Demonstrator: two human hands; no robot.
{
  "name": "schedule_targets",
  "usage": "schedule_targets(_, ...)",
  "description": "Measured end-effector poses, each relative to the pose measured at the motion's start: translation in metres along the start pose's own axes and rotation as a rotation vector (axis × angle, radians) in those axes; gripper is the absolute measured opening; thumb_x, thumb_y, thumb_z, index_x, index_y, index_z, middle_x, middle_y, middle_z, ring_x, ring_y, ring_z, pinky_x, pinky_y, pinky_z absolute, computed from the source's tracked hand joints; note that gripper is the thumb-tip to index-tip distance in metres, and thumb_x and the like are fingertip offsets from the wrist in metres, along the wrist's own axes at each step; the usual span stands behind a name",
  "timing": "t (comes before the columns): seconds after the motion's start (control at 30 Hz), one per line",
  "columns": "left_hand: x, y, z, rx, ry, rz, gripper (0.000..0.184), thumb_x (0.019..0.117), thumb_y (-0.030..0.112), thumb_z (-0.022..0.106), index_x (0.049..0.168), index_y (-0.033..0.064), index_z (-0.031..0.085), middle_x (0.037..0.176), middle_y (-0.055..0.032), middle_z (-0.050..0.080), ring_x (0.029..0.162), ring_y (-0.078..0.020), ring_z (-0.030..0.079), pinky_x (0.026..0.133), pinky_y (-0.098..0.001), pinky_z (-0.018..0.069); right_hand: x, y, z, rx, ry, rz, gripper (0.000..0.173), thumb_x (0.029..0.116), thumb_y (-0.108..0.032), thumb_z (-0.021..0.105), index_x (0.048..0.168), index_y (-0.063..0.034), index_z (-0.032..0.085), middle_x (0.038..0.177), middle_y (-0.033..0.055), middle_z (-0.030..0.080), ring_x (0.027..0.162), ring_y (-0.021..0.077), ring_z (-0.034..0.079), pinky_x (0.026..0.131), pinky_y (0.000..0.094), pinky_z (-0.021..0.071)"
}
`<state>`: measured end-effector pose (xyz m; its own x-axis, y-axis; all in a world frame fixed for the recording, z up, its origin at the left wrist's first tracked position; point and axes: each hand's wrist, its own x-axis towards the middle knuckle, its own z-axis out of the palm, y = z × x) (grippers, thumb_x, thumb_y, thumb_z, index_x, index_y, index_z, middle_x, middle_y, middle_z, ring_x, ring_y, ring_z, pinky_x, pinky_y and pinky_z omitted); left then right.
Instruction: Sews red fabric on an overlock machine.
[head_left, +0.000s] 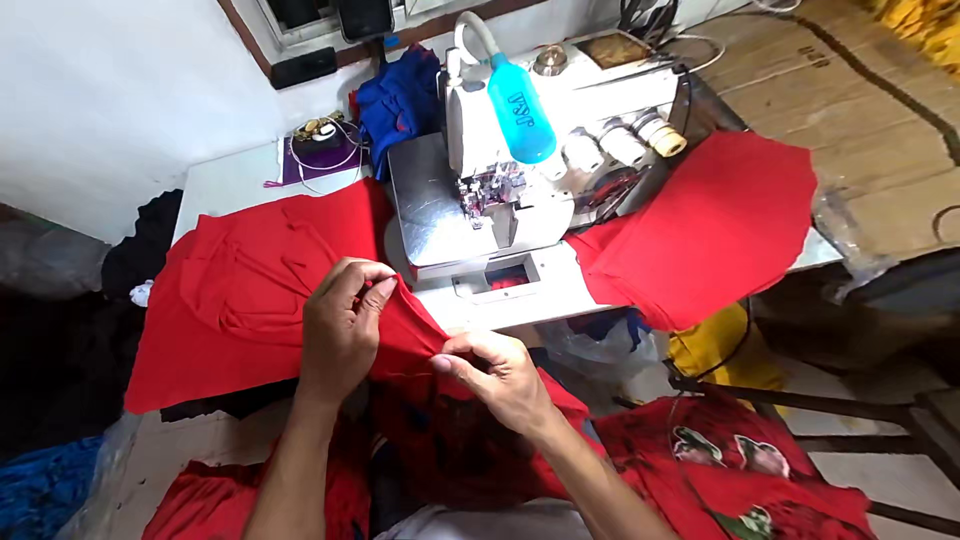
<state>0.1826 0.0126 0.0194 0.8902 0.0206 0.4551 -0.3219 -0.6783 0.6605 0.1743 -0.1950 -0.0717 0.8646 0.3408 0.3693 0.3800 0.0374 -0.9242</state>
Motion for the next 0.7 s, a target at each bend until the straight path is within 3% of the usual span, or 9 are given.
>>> schedule_targets(0.07,0.002,0.0,-0.005,-0.002,0.038,-0.018,0.013,0.1005,0.014,0.061,0.106,0.0078,0.072,0.105,0.0016,0.07,0.09,-0.0013,0.065,0.076,-0.016,0.0551,0.001,-0.004,0.004,-0.072,0.119,0.001,0.013,0.0951,-0.024,0.074,0.098,-0.011,0.076,0.097,-0.003,0.074,0.087,0.0027,0.069,0.077,0.02,0.0596)
schedule_targets(0.13,-0.002,0.001,-0.004,-0.019,0.074,-0.059,0.012,0.1009,0.014,0.062,0.107,0.0072,0.07,0.098,0.0035,0.069,0.087,0.0008,0.065,0.076,-0.0145,0.0546,-0.001,-0.004,0.009,-0.126,0.216,0.03,0.021,0.0907,-0.023,0.078,0.108,-0.0132,0.071,0.094,-0.0056,0.073,0.079,0.0004,0.067,0.071,0.0181,0.0583)
schedule_targets(0.2,-0.006,0.002,-0.002,-0.033,0.089,-0.09,0.012,0.1008,0.014,0.062,0.108,0.0078,0.07,0.098,0.0034,0.068,0.088,0.0,0.065,0.076,-0.015,0.0549,-0.004,-0.004,0.013,-0.143,0.245,0.009,0.027,0.0891,-0.02,0.079,0.113,-0.0118,0.07,0.096,-0.0042,0.073,0.081,0.0014,0.067,0.073,0.0186,0.0588)
schedule_targets(0.37,-0.002,0.002,-0.002,-0.045,0.124,-0.062,0.011,0.1,0.013,0.062,0.106,0.0083,0.071,0.098,0.0036,0.068,0.091,-0.0028,0.064,0.079,-0.0177,0.0542,0.0,-0.003,0.015,-0.228,0.223,-0.076,0.01,0.0896,-0.017,0.076,0.094,-0.0082,0.074,0.101,0.0001,0.074,0.089,0.0032,0.069,0.077,0.0181,0.0588)
schedule_targets(0.6,-0.005,0.003,-0.002,-0.131,0.143,-0.016,0.01,0.0988,0.011,0.064,0.104,0.0075,0.071,0.1,0.0031,0.068,0.095,-0.0046,0.065,0.082,-0.0196,0.0559,-0.003,-0.012,0.018,-0.105,0.359,0.082,0.006,0.0828,-0.015,0.079,0.079,-0.0152,0.074,0.09,-0.0057,0.072,0.08,0.0028,0.068,0.069,0.0189,0.0585)
schedule_targets(0.7,-0.004,0.007,-0.003,-0.154,0.141,-0.005,0.009,0.0984,0.011,0.065,0.104,0.0083,0.072,0.099,0.0043,0.068,0.093,-0.0034,0.065,0.08,-0.018,0.056,-0.002,-0.021,0.019,-0.027,0.446,0.207,0.008,0.0773,-0.012,0.081,0.079,-0.0153,0.074,0.083,-0.0047,0.073,0.074,0.0046,0.069,0.064,0.02,0.0596)
